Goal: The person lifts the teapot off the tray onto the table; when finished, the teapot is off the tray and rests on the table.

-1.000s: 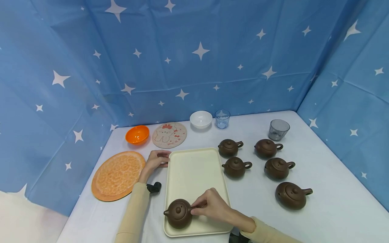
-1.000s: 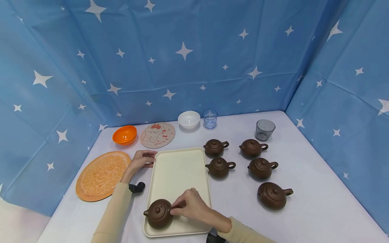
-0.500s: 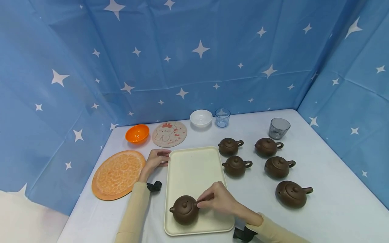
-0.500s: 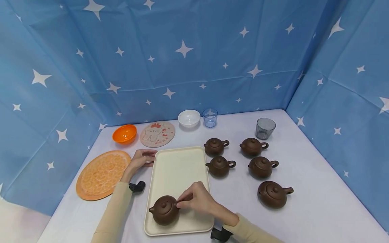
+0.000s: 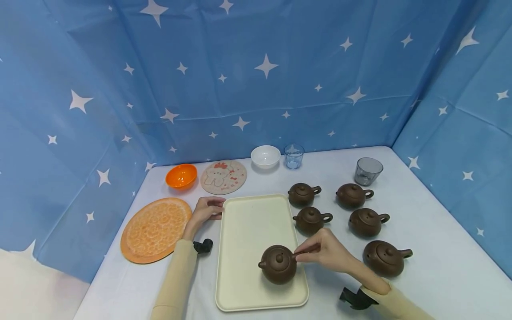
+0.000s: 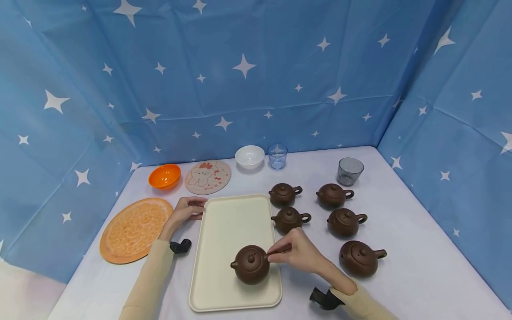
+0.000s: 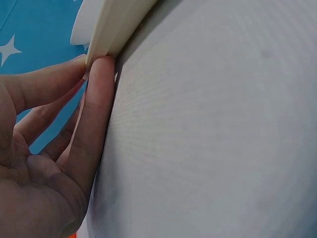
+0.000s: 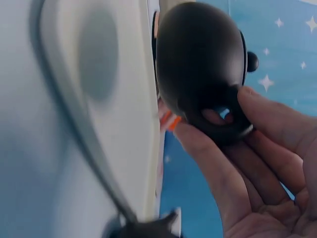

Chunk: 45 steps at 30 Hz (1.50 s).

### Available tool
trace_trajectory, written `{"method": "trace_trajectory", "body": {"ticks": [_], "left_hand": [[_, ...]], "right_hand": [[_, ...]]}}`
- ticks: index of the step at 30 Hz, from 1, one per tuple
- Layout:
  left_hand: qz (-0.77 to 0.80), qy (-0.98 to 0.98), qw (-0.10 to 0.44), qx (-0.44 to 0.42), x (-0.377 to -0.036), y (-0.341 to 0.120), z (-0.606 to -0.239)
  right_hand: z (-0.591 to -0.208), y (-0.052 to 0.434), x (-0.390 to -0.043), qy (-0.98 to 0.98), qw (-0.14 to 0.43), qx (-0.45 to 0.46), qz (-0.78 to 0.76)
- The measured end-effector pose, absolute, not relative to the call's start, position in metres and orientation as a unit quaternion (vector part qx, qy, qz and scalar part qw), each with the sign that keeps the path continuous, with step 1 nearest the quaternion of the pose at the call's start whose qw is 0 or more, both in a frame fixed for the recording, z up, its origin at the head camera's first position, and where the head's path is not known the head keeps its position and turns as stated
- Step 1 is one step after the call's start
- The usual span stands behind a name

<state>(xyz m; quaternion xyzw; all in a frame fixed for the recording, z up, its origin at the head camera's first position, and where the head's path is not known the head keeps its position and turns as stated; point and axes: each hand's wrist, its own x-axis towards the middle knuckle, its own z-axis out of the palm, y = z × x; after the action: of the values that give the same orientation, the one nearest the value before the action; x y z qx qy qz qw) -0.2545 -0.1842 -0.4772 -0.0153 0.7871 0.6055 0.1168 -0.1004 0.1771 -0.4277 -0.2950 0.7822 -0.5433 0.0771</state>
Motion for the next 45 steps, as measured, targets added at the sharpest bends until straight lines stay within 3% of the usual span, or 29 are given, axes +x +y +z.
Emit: {"method": "trace_trajectory", "body": {"ticks": [11,16,32,45], "left_hand": [[0.608,0.785,0.122,-0.012,-0.256,-0.184,-0.477],[0.609,0.781,0.14,-0.009,-0.247,-0.181,-0.456],[0.605,0.787,0.12,-0.023,-0.258,-0.184,-0.479],[0.6,0.79,0.12,-0.023,-0.255,-0.184,-0.477]], "right_hand": [[-0.425,0.249,-0.091,0.823,0.076,-0.268,-0.495],[-0.43,0.269,-0.089,0.833,0.091,-0.252,-0.484],[-0.441,0.277,-0.094,0.851,0.114,-0.22,-0.463],[-0.441,0.274,-0.1,0.851,0.115,-0.268,-0.437]]}}
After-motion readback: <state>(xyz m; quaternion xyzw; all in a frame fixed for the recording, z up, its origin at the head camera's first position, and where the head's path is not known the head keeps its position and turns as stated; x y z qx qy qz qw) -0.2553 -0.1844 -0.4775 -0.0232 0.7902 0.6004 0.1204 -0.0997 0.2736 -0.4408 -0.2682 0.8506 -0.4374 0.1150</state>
